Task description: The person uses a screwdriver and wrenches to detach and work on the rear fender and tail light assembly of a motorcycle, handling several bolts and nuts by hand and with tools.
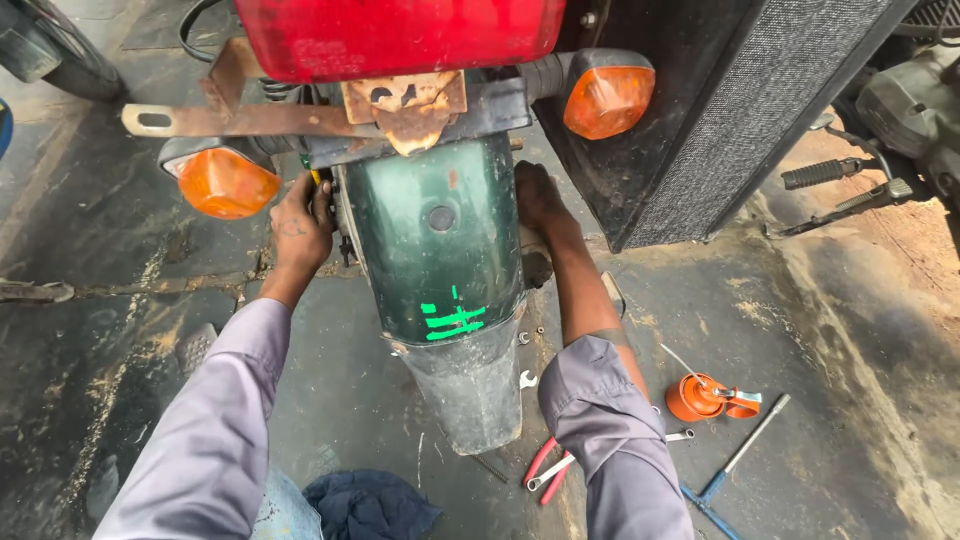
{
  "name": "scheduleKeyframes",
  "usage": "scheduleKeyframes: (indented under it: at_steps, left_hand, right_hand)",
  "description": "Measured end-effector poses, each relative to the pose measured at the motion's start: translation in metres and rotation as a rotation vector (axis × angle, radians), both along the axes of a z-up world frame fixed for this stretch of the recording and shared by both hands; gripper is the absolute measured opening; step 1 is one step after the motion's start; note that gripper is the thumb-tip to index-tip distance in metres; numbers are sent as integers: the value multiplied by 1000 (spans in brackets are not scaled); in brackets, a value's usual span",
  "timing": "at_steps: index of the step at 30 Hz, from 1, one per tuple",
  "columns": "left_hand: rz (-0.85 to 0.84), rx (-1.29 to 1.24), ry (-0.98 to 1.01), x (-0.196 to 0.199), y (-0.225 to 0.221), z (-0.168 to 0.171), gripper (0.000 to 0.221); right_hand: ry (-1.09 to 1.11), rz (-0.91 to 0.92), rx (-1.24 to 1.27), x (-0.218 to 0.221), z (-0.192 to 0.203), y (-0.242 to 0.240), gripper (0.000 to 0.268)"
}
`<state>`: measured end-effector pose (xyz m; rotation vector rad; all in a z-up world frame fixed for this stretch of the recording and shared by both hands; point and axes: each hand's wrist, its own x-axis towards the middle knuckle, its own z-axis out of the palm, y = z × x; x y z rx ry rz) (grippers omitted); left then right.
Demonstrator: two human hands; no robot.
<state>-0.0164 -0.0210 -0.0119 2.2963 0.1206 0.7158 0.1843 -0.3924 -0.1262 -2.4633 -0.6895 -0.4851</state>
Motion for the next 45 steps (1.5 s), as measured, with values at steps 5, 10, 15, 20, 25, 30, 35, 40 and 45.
scheduleKeyframes:
  at_steps: [5,10,15,20,25,30,35,40,45]
  left_hand:
    - [1,20,-94,5,-2,2,22]
    - [8,2,-76,9,-3,-4,21]
    - [19,70,-129,11,-5,-6,22]
    - [40,43,-99,7,-9,-1,23]
    - [37,3,-45,6,-12,4,24]
    - [66,39,-76,2,-18,7,24]
    - [47,12,-71,3,-19,9,23]
    - [37,18,-113,6,-13,0,23]
    - [69,42,-95,9,-11,-3,24]
  right_hand:
    - [-26,18,34,5,1,1,19]
    - [-171,-34,-69,-2,5,12,33]
    - [-37,-11,68,-15,13,7,18]
    - [-14,-112,-113,-10,22,15,21]
    - [-76,-16,99,-12,18,11,17]
    - [28,-126,164,-22,33,17,18]
    - [197,-109,34,-21,42,17,21]
    - [87,-128,-45,-22,34,17,23]
    - [174,-161,184,-37,49,16,25]
